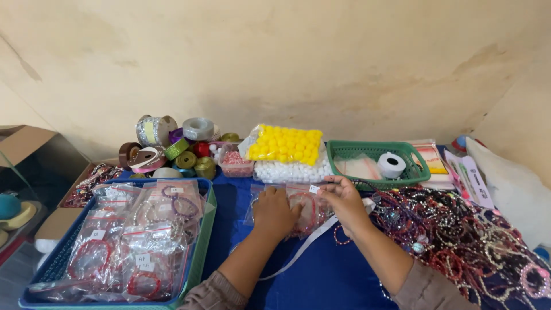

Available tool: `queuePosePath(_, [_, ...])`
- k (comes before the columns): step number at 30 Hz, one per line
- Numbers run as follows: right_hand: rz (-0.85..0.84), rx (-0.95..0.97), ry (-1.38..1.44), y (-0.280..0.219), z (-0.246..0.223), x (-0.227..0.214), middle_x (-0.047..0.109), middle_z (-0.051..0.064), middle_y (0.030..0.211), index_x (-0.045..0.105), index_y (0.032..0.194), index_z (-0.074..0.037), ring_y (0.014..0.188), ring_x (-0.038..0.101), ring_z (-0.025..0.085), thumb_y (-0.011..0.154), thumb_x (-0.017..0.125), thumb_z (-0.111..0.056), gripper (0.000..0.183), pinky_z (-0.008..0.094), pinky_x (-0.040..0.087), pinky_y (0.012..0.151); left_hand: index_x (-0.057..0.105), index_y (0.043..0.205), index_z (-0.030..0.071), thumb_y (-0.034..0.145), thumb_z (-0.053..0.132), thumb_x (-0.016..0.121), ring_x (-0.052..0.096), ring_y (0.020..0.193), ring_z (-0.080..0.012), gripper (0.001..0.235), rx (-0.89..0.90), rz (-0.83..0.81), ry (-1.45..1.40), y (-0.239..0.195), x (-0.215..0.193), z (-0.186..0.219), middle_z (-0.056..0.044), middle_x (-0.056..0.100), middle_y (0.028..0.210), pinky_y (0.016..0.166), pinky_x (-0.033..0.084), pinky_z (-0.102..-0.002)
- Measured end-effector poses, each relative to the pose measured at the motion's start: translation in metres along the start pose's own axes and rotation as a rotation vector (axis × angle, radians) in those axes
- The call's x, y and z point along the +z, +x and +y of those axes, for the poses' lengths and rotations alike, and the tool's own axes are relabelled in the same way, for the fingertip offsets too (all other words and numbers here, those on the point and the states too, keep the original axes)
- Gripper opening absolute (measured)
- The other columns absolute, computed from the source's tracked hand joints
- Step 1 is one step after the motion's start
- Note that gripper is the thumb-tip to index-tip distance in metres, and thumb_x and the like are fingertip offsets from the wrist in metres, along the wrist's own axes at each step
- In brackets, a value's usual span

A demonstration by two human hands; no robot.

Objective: The user is writing numbers on stickers and labeling small plastic bags containing bracelets on a workbench.

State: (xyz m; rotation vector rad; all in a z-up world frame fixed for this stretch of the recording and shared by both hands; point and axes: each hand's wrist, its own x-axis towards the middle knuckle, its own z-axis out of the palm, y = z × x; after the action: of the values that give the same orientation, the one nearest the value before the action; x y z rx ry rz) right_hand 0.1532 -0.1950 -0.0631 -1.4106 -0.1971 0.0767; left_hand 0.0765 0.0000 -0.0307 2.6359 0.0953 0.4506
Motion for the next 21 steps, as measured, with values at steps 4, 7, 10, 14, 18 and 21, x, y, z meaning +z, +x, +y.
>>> queuePosePath(4, [-0.006,0.008,0.029,0.001,0.000,0.002,0.068,0.009,0.099,0.053,0.126,-0.002,0.084,0.070,0.016,0.087,0.070,0.000,0.042,0.031,0.058,0.071,0.068,0.101,0.009,0.078,0.046,0.080,0.061,0.113,-0.0361,0.046,-0.042,-0.067,-0.035,0.012,-0.001,0.000,-0.014,0.063,0.114,0.087,0.052,-0.053])
queuePosePath(7, [-0.006,0.027,0.095,0.003,0.007,-0.002,0.068,0.009,0.099,0.052,0.126,-0.002,0.083,0.070,0.018,0.087,0.070,0.000,0.043,0.032,0.060,0.073,0.069,0.093,0.008,0.072,0.035,0.083,0.066,0.102,-0.0347,0.037,0.022,0.064,-0.190,0.018,0.011,-0.008,-0.013,0.069,0.100,0.083,0.053,-0.051])
queuePosePath(10, [0.005,0.042,0.097,-0.002,0.001,0.000,0.068,0.010,0.100,0.053,0.127,-0.001,0.082,0.071,0.019,0.089,0.068,-0.002,0.041,0.033,0.060,0.074,0.069,0.089,0.004,0.078,0.034,0.083,0.070,0.088,-0.0350,0.034,-0.005,0.002,-0.302,0.018,0.008,-0.005,-0.015,0.072,0.090,0.077,0.055,-0.047])
queuePosePath(14, [0.015,0.046,0.076,-0.008,-0.009,0.003,0.068,0.010,0.100,0.053,0.127,-0.001,0.084,0.071,0.019,0.090,0.067,-0.002,0.040,0.034,0.059,0.073,0.067,0.095,0.004,0.082,0.026,0.079,0.072,0.075,-0.0334,0.028,-0.069,-0.004,-0.514,0.013,0.001,0.001,-0.015,0.072,0.080,0.067,0.054,-0.043])
queuePosePath(18, [-0.011,0.011,0.151,-0.008,-0.005,-0.002,0.068,0.010,0.099,0.054,0.127,-0.002,0.085,0.070,0.019,0.091,0.066,-0.001,0.038,0.035,0.059,0.074,0.063,0.099,0.002,0.088,0.019,0.073,0.074,0.071,-0.0259,0.022,-0.075,-0.037,-0.734,0.009,-0.009,0.009,-0.015,0.076,0.082,0.065,0.055,-0.038])
queuePosePath(21, [-0.020,0.008,0.175,-0.015,-0.014,0.001,0.069,0.008,0.099,0.054,0.126,-0.003,0.084,0.070,0.020,0.090,0.066,0.000,0.038,0.036,0.059,0.076,0.063,0.105,0.003,0.090,0.011,0.070,0.076,0.074,-0.0174,0.019,-0.065,-0.029,-0.875,0.010,0.000,0.008,-0.012,0.078,0.087,0.066,0.057,-0.031])
